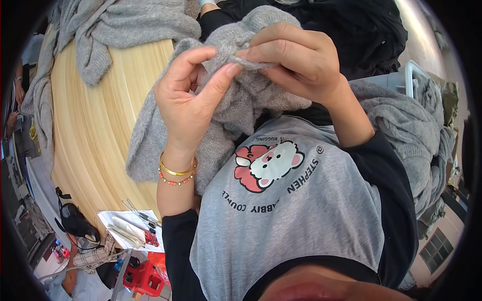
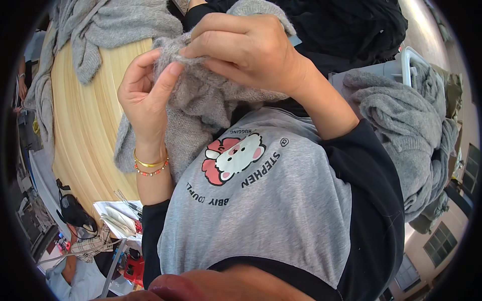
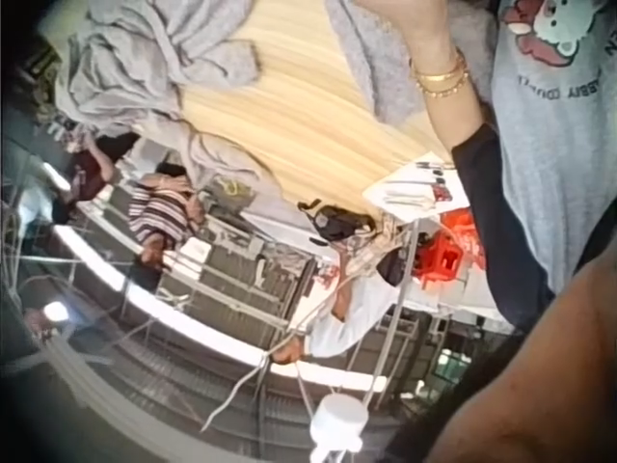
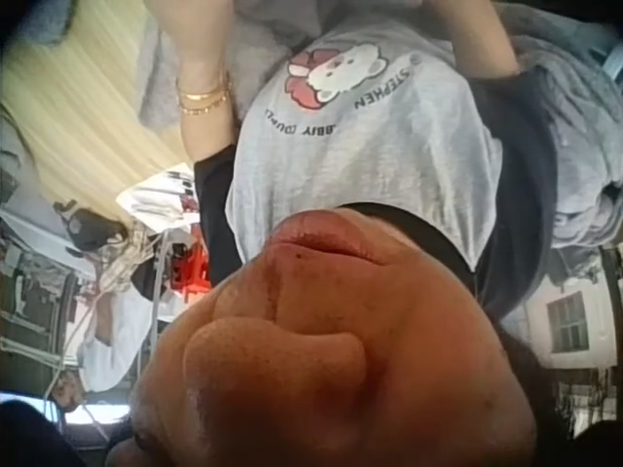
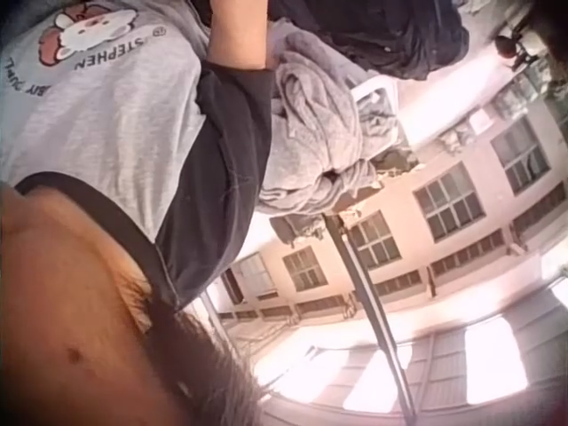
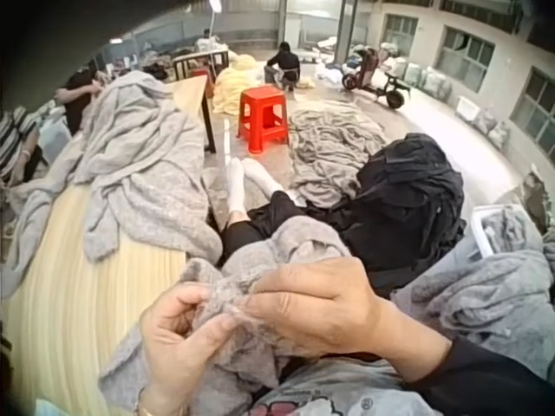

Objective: The person is inspecting grey fuzzy fabric garments for quality control, checking seams and removing loose threads.

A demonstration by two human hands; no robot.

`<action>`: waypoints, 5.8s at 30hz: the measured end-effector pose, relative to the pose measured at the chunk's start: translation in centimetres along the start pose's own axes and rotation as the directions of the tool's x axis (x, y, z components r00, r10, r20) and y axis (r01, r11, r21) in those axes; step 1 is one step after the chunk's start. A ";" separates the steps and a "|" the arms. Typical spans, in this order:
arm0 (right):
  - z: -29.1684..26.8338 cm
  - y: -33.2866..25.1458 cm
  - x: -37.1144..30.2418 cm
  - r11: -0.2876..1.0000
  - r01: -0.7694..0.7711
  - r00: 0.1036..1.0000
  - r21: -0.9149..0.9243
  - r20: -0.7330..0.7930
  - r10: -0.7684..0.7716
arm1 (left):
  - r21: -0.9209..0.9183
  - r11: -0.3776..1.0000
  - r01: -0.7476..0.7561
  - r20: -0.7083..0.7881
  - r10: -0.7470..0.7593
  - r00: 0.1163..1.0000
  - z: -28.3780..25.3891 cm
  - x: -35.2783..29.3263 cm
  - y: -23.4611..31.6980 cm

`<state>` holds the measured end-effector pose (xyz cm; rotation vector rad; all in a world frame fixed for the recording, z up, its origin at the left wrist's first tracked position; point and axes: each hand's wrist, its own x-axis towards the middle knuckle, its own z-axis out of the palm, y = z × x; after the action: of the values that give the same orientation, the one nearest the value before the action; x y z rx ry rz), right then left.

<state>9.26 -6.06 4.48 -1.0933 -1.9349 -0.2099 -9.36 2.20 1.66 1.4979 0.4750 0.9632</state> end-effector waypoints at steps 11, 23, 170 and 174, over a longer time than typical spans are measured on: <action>-1.5 0.5 3.1 0.695 -0.402 0.911 0.596 0.340 0.235 | 0.140 0.988 -0.071 0.040 0.066 0.997 -0.8 0.3 0.3; -1.1 2.7 1.8 0.375 -0.827 0.550 0.419 0.743 0.382 | 0.155 0.988 -0.016 0.115 -0.002 0.993 -1.0 0.4 -0.4; -1.4 2.4 -0.7 0.610 -0.564 0.826 0.557 0.376 0.420 | 0.335 0.909 -0.250 0.188 0.196 0.962 -0.2 0.9 0.3; 1.1 4.7 -0.3 0.824 0.029 0.996 0.565 0.049 -0.068 | 0.405 0.876 -0.263 0.144 0.223 0.964 -0.2 0.7 0.4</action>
<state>12.26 -2.83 2.38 -0.6551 -1.9030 0.3663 -9.28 2.78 2.22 2.0252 0.4523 1.0214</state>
